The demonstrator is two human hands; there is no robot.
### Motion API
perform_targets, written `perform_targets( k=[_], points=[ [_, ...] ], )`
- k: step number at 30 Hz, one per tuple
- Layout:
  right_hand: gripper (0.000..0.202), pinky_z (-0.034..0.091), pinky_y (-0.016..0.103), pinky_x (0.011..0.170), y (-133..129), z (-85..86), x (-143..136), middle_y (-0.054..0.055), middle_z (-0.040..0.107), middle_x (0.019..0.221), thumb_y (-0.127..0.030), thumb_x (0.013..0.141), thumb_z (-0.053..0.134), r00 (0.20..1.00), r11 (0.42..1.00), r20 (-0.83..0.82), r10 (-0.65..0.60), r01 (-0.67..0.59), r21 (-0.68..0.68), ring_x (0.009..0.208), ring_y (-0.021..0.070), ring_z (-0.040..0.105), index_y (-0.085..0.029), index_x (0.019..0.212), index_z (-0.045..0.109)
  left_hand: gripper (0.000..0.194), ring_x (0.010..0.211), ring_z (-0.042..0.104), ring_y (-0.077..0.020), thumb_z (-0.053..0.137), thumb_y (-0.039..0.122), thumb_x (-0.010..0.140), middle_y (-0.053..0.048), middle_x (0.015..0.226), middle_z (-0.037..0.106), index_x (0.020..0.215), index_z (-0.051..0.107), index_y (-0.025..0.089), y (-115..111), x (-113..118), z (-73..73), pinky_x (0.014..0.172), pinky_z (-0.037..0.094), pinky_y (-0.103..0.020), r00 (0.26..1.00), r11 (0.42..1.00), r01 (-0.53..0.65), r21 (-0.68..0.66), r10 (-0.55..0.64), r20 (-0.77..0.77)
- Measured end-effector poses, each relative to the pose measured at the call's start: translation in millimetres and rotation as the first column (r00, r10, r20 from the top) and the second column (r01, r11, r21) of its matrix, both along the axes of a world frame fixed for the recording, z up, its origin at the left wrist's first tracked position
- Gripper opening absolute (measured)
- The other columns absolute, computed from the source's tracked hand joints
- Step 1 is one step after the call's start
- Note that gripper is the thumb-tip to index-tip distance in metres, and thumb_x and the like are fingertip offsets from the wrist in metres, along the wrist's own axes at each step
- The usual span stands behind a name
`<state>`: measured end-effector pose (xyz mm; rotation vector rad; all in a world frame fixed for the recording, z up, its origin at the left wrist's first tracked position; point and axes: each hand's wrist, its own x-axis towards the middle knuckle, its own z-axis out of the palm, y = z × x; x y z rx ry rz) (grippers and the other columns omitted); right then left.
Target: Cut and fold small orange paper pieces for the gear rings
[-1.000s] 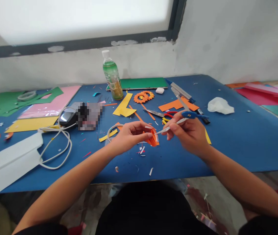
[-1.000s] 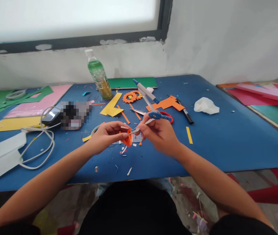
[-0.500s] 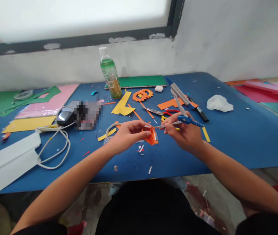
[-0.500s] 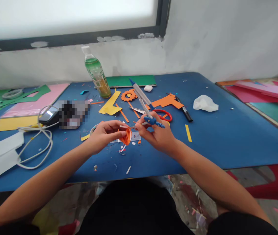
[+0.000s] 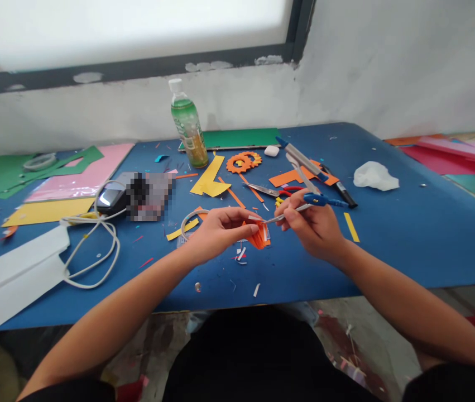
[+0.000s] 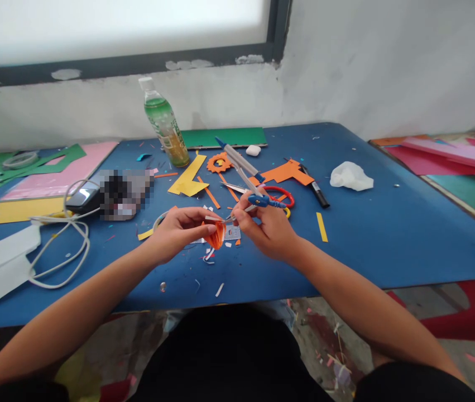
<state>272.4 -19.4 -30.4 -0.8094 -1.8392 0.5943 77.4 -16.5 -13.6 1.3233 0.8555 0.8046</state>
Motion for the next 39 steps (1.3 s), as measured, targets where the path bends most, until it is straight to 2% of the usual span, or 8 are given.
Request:
perform_targets(
  k=[6,13,21,29,35,39],
  points=[
    [0.009,0.047,0.024,0.053,0,-3.0,3,0.0,0.057,0.072,-0.026,0.088,0.044,0.999,0.998,0.034,-0.02,0.019,0.055,0.057,0.0099,0.055,-0.021,0.081,0.048,0.015,0.066,0.067,-0.0126,0.068,0.019,0.07,-0.003,0.072,0.07,0.084,0.066,0.013,-1,0,0.5,0.068,0.055,-0.027,1.0,1.0,0.01,0.004,-0.01,0.014],
    [0.004,0.048,0.023,0.052,0,-1.2,0,0.0,0.057,0.078,-0.02,0.086,0.047,0.996,0.992,-0.085,0.022,-0.012,0.122,0.057,0.0087,0.056,-0.022,0.084,0.044,0.018,0.067,0.067,-0.0136,0.069,0.021,0.069,-0.003,0.072,0.071,0.085,0.066,0.012,-1,0,1.7,0.067,0.055,-0.027,1.0,1.0,-0.011,0.008,0.011,-0.009],
    [0.005,0.05,0.03,0.057,0,-9.2,2,0.002,0.062,0.082,-0.02,0.087,0.048,0.994,0.986,-0.111,0.002,0.016,0.169,0.074,0.0159,0.062,-0.024,0.088,0.046,0.018,0.07,0.068,-0.0131,0.069,0.022,0.07,-0.003,0.077,0.072,0.086,0.067,0.013,-1,-3,3.8,0.067,0.054,-0.024,0.999,0.998,-0.044,0.038,0.044,0.0],
    [0.014,0.049,0.027,0.052,-2,-7.6,-1,-0.002,0.06,0.079,-0.015,0.086,0.048,0.981,0.956,-0.182,0.069,-0.013,0.294,0.056,0.0103,0.056,-0.026,0.093,0.046,0.016,0.071,0.067,-0.0117,0.069,0.02,0.069,-0.002,0.078,0.072,0.084,0.068,0.014,-1,-3,3.2,0.066,0.054,-0.022,0.998,0.997,-0.06,0.05,0.06,0.011],
    [0.01,0.049,0.027,0.056,-2,-7.4,2,-0.001,0.061,0.078,-0.017,0.084,0.051,0.995,0.953,-0.087,-0.058,0.081,0.292,0.061,0.0116,0.059,-0.025,0.088,0.047,0.019,0.073,0.068,-0.0128,0.069,0.023,0.069,-0.003,0.08,0.072,0.086,0.068,0.015,0,-4,1.1,0.068,0.054,-0.023,0.996,0.995,-0.087,0.056,0.087,-0.012],
    [0.013,0.049,0.027,0.057,0,-7.2,2,-0.002,0.062,0.076,-0.016,0.083,0.051,0.998,0.943,-0.03,-0.056,0.063,0.328,0.062,0.0119,0.06,-0.025,0.089,0.044,0.019,0.072,0.068,-0.0135,0.069,0.022,0.069,-0.004,0.079,0.073,0.087,0.069,0.014,0,-3,2.1,0.067,0.055,-0.023,0.995,0.993,-0.1,0.069,0.101,-0.016]
  ],
)
